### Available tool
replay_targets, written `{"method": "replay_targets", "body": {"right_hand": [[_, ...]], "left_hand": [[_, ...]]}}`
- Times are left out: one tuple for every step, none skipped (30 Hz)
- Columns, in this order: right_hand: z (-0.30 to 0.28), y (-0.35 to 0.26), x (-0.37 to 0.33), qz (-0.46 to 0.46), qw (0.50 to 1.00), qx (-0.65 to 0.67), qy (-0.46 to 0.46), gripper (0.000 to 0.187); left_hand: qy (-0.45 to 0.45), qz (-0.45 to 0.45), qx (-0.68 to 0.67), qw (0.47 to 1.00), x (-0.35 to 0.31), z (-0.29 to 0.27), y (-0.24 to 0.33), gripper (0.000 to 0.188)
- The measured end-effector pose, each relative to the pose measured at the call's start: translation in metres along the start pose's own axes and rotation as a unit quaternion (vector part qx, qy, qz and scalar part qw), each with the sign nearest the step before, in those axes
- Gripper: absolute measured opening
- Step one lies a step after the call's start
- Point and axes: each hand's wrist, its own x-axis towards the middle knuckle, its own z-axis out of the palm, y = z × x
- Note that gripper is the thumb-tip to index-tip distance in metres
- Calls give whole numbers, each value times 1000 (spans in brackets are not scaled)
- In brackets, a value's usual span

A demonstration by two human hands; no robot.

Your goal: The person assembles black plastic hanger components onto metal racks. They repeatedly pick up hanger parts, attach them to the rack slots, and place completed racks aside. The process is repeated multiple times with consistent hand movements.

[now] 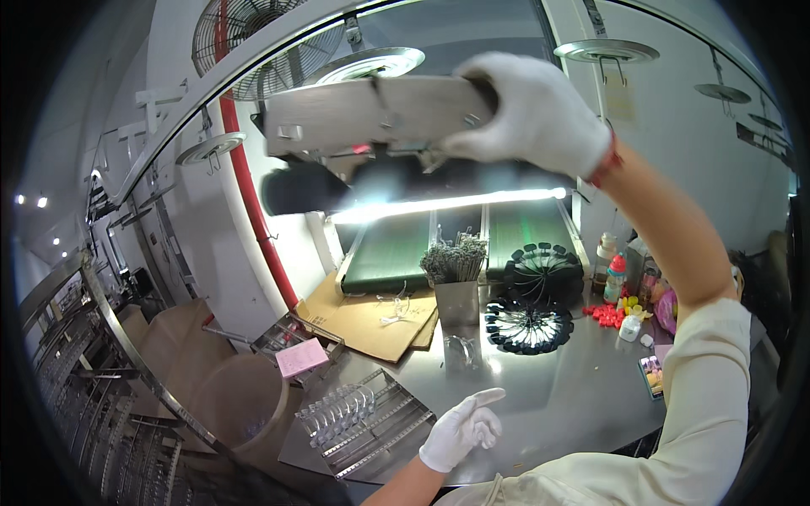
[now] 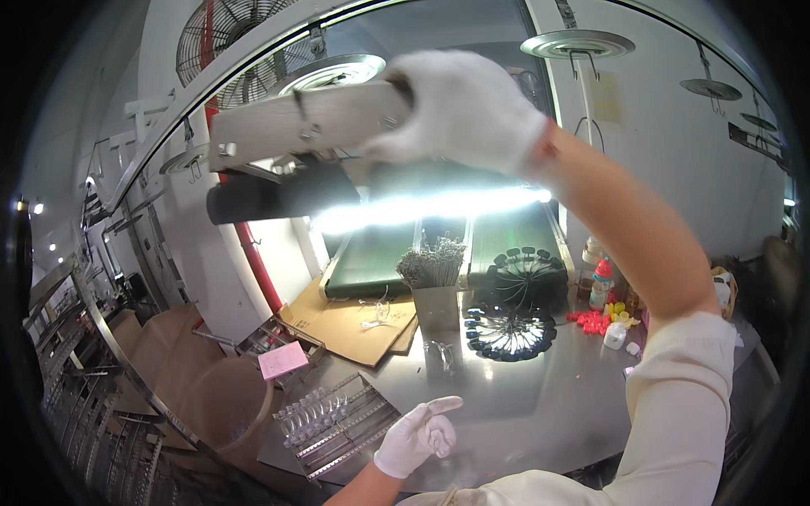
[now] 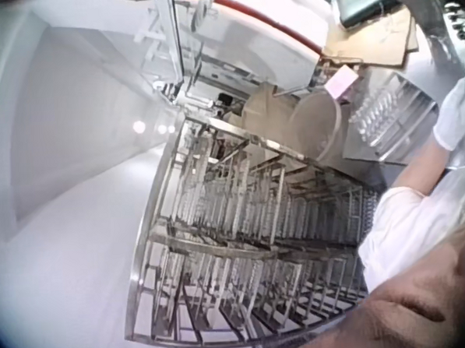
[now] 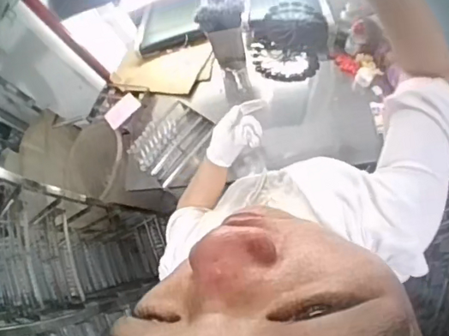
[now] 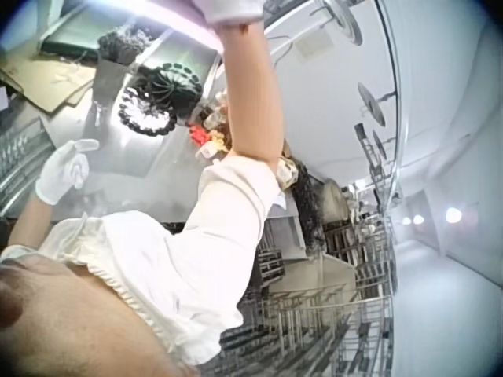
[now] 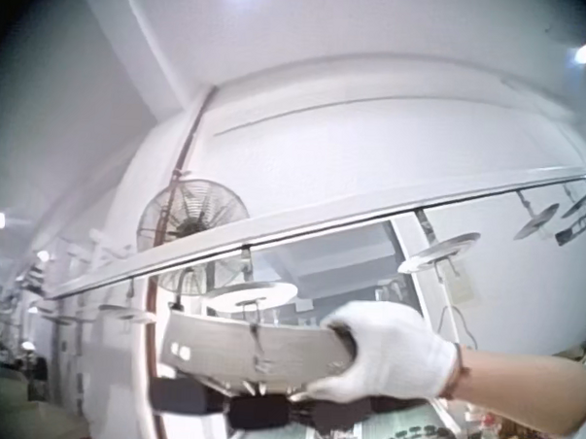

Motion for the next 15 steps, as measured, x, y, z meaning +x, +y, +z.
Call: {"method": "replay_targets", "body": {"right_hand": [[1, -2, 19, 13, 998, -53, -32, 64], [9, -2, 32, -2, 998, -60, -20, 63], [19, -1, 43, -18, 998, -65, -9, 63], [27, -1, 53, -14, 997, -74, -14, 63], [34, -1, 61, -10, 996, -83, -19, 63], [40, -2, 70, -8, 995, -95, -23, 63], [49, -2, 77, 0, 994, -101, -29, 63], [58, -1, 84, 8, 994, -108, -34, 63], [66, -1, 90, 15, 992, -116, -42, 63], [72, -1, 95, 33, 989, -121, -73, 64], [80, 3, 100, 27, 987, -140, -71, 64], [92, 12, 103, 22, 985, -159, -70, 64], [101, 19, 104, 17, 982, -178, -69, 64], [106, 20, 106, 44, 979, -172, -104, 65], [111, 23, 104, 53, 977, -175, -114, 65]], "left_hand": [[14, -3, 1, 1000, 2, -6, -4, 62], [20, -2, 7, 1000, -1, -10, -4, 62], [26, 1, 12, 1000, -4, -15, -4, 61], [36, 5, 18, 999, -8, -19, -3, 60], [41, 8, 12, 999, -11, -22, -2, 59], [44, 11, 7, 999, -14, -24, -2, 57], [49, 14, 3, 999, -17, -26, 0, 56], [48, 21, 0, 999, -20, -31, 0, 56], [45, 26, -4, 999, -22, -37, -1, 56], [42, 32, -9, 999, -24, -41, -2, 56], [40, 33, -9, 999, -23, -44, -2, 56], [38, 32, -9, 999, -22, -46, -2, 56], [36, 31, -9, 999, -20, -50, -4, 56], [43, 29, -10, 999, -21, -59, -8, 56], [53, 24, -9, 998, -22, -65, -12, 56]]}}
